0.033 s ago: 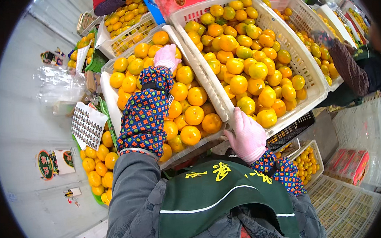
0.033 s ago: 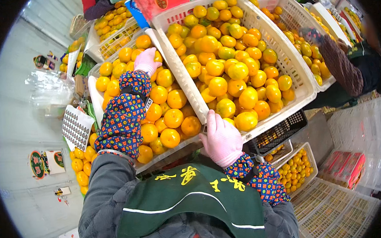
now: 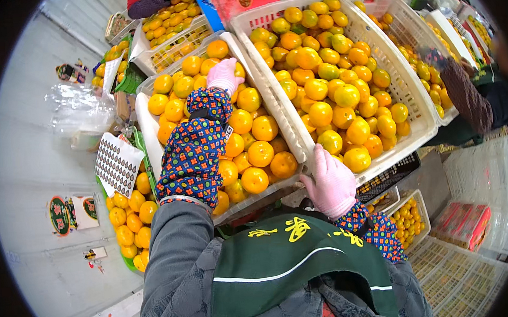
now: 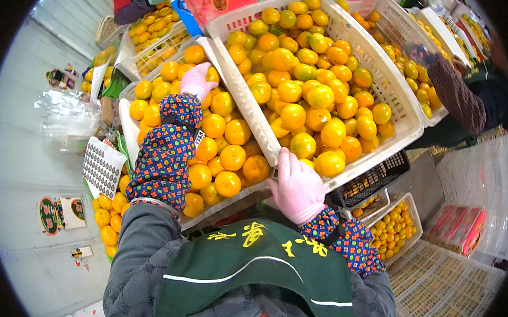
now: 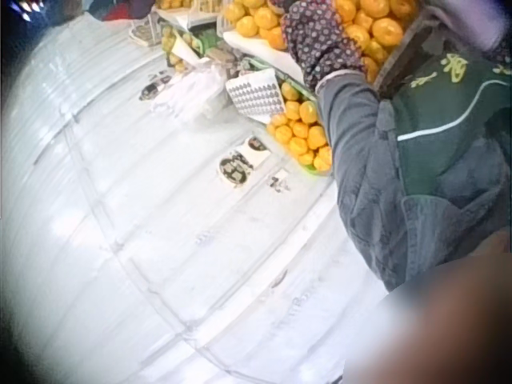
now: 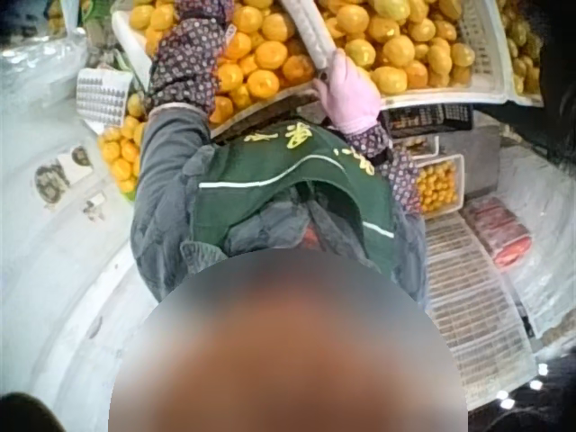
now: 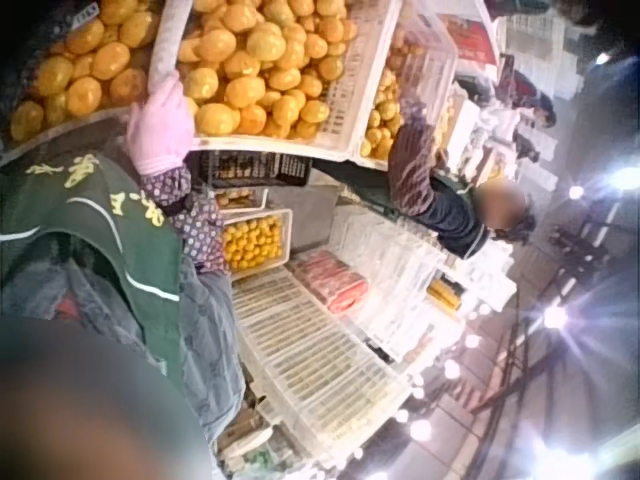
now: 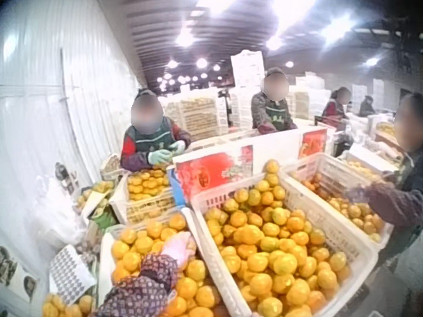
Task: The person selects oranges from white crates, applies small round stickers to each orange, and then places the labeled oranges into a red cardboard box. The person also handles sticker sheets and packaging materials during the process.
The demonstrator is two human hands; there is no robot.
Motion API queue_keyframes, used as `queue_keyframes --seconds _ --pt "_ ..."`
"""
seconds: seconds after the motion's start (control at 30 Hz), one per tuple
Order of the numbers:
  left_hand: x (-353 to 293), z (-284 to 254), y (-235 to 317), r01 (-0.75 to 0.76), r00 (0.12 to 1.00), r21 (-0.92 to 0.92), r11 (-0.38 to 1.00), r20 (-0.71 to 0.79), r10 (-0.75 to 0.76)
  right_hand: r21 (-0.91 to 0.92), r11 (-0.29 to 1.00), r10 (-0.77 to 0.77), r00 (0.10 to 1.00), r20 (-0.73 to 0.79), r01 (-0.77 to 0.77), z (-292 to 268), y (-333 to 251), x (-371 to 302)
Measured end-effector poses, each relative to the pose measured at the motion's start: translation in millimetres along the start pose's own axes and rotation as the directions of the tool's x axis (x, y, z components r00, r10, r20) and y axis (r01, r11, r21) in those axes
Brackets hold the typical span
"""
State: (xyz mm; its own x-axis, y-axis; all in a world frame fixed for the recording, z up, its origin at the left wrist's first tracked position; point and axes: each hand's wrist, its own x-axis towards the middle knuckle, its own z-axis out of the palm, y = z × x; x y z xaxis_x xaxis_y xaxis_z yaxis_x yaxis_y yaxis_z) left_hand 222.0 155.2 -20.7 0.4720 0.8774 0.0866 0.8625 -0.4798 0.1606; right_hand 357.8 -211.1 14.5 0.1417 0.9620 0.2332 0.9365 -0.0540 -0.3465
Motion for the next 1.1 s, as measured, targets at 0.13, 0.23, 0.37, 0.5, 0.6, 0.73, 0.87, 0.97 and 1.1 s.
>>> queue_keyframes --seconds 0.13,0.23,0.37,0.5,0.6,0.73,0.87,0.97,1.1 --pt "-3 16 -7 -0.051 0.997 -0.021 0.998 -0.053 0.05 -0.019 1.0 -0.005 1.0 0.007 0.006 1 -2 2" --pt "-5 10 -9 -0.093 0.995 -0.014 0.996 0.022 0.094 -0.05 0.998 -0.044 0.999 -0.01 0.043 3 -3 2" --pt "-62 -42 -18 -0.252 0.885 -0.083 0.964 -0.422 0.195 -0.009 0.996 -0.091 0.987 -0.135 0.091 -2 -1 -2" --pt "-202 -98 -27 -0.159 0.976 -0.887 0.434 -0.074 0.206 0.248 0.946 -0.148 0.959 -0.242 0.209 -30 -4 0" --pt "-262 -106 -22 -0.102 0.795 -0.977 0.187 0.033 0.606 0.443 0.841 -0.365 0.93 0.04 0.311 -46 -14 18" --pt "-288 -92 -14 0.044 0.739 -0.999 0.028 0.052 0.672 0.554 0.77 -0.571 0.731 0.374 0.317 -25 -48 47" --pt "-296 -88 -27 0.049 0.754 -0.993 0.109 0.108 0.647 0.411 0.775 -0.629 0.64 0.44 0.48 4 -77 60" --pt "-301 -88 -39 0.089 0.74 -0.989 0.119 0.145 0.657 0.428 0.737 -0.675 0.598 0.432 0.523 6 -80 66" --pt "-287 -85 -35 0.145 0.692 -0.989 -0.002 0.1 0.715 0.393 0.701 -0.713 0.572 0.405 0.595 -8 -71 77"
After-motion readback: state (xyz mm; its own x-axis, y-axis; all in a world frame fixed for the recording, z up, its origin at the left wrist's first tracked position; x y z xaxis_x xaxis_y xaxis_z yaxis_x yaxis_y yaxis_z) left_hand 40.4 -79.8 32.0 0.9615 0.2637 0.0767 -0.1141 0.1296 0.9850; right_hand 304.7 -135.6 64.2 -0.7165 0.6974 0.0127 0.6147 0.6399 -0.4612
